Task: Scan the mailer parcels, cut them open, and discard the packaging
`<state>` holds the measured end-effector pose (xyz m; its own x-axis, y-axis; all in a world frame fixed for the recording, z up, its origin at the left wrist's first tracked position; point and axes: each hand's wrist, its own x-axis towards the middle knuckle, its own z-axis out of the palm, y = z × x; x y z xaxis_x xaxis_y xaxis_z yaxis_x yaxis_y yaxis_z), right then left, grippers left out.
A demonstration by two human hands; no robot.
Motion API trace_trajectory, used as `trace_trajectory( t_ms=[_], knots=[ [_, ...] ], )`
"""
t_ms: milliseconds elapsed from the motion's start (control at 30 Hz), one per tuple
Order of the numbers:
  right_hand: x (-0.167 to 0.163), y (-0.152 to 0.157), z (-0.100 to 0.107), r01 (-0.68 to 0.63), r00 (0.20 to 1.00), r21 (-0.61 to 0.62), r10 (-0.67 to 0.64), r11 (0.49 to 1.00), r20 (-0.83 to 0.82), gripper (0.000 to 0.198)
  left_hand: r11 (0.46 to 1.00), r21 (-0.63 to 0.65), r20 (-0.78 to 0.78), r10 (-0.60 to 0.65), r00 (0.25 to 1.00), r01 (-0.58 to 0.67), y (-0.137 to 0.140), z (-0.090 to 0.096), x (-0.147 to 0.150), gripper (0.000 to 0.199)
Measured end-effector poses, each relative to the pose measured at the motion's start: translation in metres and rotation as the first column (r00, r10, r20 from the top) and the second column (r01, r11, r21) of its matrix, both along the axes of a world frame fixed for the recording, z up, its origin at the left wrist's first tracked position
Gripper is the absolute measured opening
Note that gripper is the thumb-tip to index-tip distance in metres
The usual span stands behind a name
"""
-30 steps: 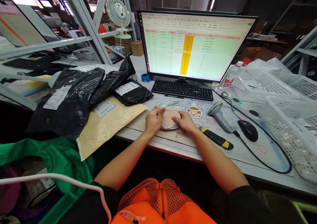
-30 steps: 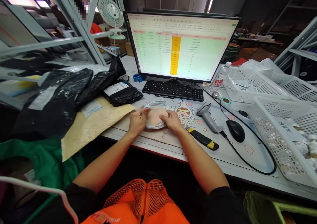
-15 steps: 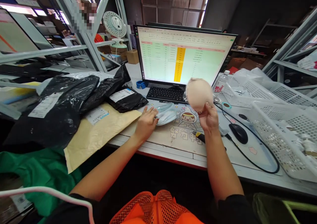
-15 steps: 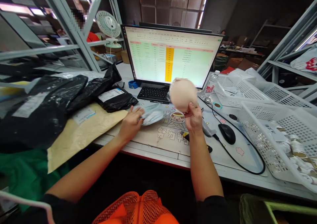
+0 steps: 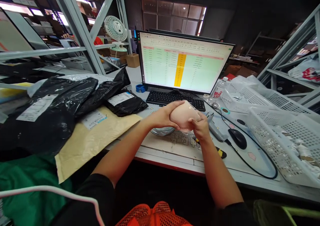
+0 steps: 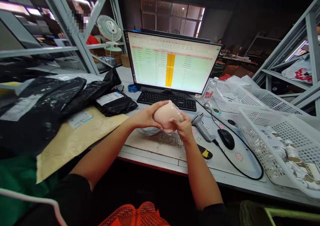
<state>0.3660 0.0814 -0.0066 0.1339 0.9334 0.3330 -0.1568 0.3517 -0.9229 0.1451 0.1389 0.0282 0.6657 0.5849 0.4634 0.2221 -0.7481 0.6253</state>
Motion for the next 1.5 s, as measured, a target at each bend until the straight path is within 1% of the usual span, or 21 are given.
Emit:
trace_trajectory(
  t_ms=[67, 133, 167, 200, 267, 333, 400, 467, 533, 600, 700, 767, 833, 900, 967, 1000, 1033, 1100, 1167, 1367, 1500],
  knots=[
    [0.002, -0.001, -0.001, -0.014, 1.0, 0.01, 0.014, 1.0, -0.009, 0.077, 0.987, -0.158, 0.05, -0.031, 0.998, 0.039, 0.004, -0.007, 0.011, 0.094],
    [0.005, -0.001, -0.001, -0.049, 0.999, 0.023, 0.049, 0.999, -0.007, 0.076, 0.946, -0.32, 0.23, 0.028, 0.973, 0.049, 0.007, -0.019, 0.017, 0.078],
    [0.007, -0.001, -0.001, -0.066, 0.998, 0.016, 0.065, 0.998, 0.022, 0.071, 0.915, -0.398, 0.351, 0.091, 0.932, 0.061, 0.009, -0.025, 0.018, 0.077],
    [0.008, -0.001, -0.001, -0.075, 0.994, -0.007, 0.075, 0.997, 0.073, 0.064, 0.881, -0.467, 0.468, 0.173, 0.866, 0.076, 0.011, -0.03, 0.017, 0.079],
    [0.008, -0.001, -0.001, -0.088, 0.97, -0.083, 0.105, 0.993, 0.22, 0.052, 0.819, -0.565, 0.634, 0.359, 0.685, 0.095, 0.018, -0.036, 0.01, 0.081],
    [0.007, 0.001, -0.003, -0.115, 0.906, -0.162, 0.17, 0.98, 0.387, 0.041, 0.772, -0.631, 0.681, 0.501, 0.534, 0.08, 0.023, -0.038, 0.002, 0.078],
    [0.005, 0.004, -0.006, -0.149, 0.847, -0.225, 0.242, 0.963, 0.473, 0.034, 0.722, -0.687, 0.659, 0.57, 0.49, 0.085, 0.026, -0.037, -0.003, 0.076],
    [0.002, 0.006, -0.01, -0.197, 0.841, -0.262, 0.301, 0.945, 0.45, 0.038, 0.691, -0.711, 0.648, 0.573, 0.502, 0.128, 0.025, -0.037, -0.002, 0.073],
    [-0.001, 0.007, -0.012, -0.255, 0.864, -0.262, 0.341, 0.931, 0.371, 0.049, 0.691, -0.7, 0.664, 0.539, 0.519, 0.179, 0.021, -0.037, 0.002, 0.069],
    [-0.004, 0.006, -0.012, -0.307, 0.853, -0.264, 0.388, 0.914, 0.349, 0.044, 0.692, -0.691, 0.67, 0.505, 0.544, 0.209, 0.016, -0.037, 0.006, 0.066],
    [-0.011, 0.003, -0.01, -0.349, 0.828, -0.307, 0.445, 0.885, 0.342, 0.036, 0.67, -0.714, 0.631, 0.488, 0.603, 0.205, 0.016, -0.041, 0.009, 0.063],
    [-0.016, 0.001, -0.009, -0.341, 0.86, -0.3, 0.425, 0.891, 0.283, 0.037, 0.665, -0.727, 0.595, 0.489, 0.639, 0.168, 0.019, -0.047, 0.01, 0.06],
    [-0.021, -0.001, -0.009, -0.302, 0.899, -0.261, 0.365, 0.917, 0.243, 0.037, 0.692, -0.718, 0.557, 0.514, 0.652, 0.069, 0.022, -0.053, 0.009, 0.057],
    [-0.024, -0.002, -0.011, -0.219, 0.918, -0.181, 0.265, 0.959, 0.296, 0.03, 0.75, -0.651, 0.546, 0.57, 0.615, -0.117, 0.024, -0.056, 0.007, 0.056],
    [-0.026, -0.002, -0.012, -0.102, 0.912, -0.055, 0.115, 0.993, 0.395, 0.024, 0.801, -0.508, 0.57, 0.588, 0.574, -0.317, 0.021, -0.055, 0.004, 0.059],
    [-0.026, -0.001, -0.012, -0.046, 0.9, 0.011, 0.037, 0.999, 0.434, 0.022, 0.822, -0.427, 0.578, 0.569, 0.585, -0.377, 0.018, -0.052, 0.003, 0.055],
    [-0.026, -0.001, -0.012, -0.003, 0.886, 0.066, -0.028, 0.998, 0.462, 0.021, 0.845, -0.356, 0.569, 0.535, 0.625, -0.399, 0.014, -0.049, 0.002, 0.048],
    [-0.026, -0.001, -0.012, 0.051, 0.865, 0.136, -0.112, 0.989, 0.489, 0.02, 0.894, -0.261, 0.51, 0.447, 0.735, -0.364, 0.005, -0.043, 0.002, 0.04],
    [-0.027, -0.002, -0.013, 0.069, 0.847, 0.181, -0.153, 0.981, 0.508, 0.021, 0.924, -0.221, 0.455, 0.381, 0.805, -0.312, -0.004, -0.038, 0.005, 0.042],
    [-0.031, -0.005, -0.014, 0.069, 0.804, 0.264, -0.21, 0.962, 0.556, 0.023, 0.947, -0.261, 0.419, 0.288, 0.861, -0.189, -0.01, -0.039, 0.013, 0.037],
    [-0.033, -0.006, -0.012, 0.093, 0.829, 0.263, -0.221, 0.96, 0.514, 0.02, 0.968, -0.227, 0.414, 0.197, 0.888, -0.109, -0.01, -0.04, 0.01, 0.026]
  ],
)
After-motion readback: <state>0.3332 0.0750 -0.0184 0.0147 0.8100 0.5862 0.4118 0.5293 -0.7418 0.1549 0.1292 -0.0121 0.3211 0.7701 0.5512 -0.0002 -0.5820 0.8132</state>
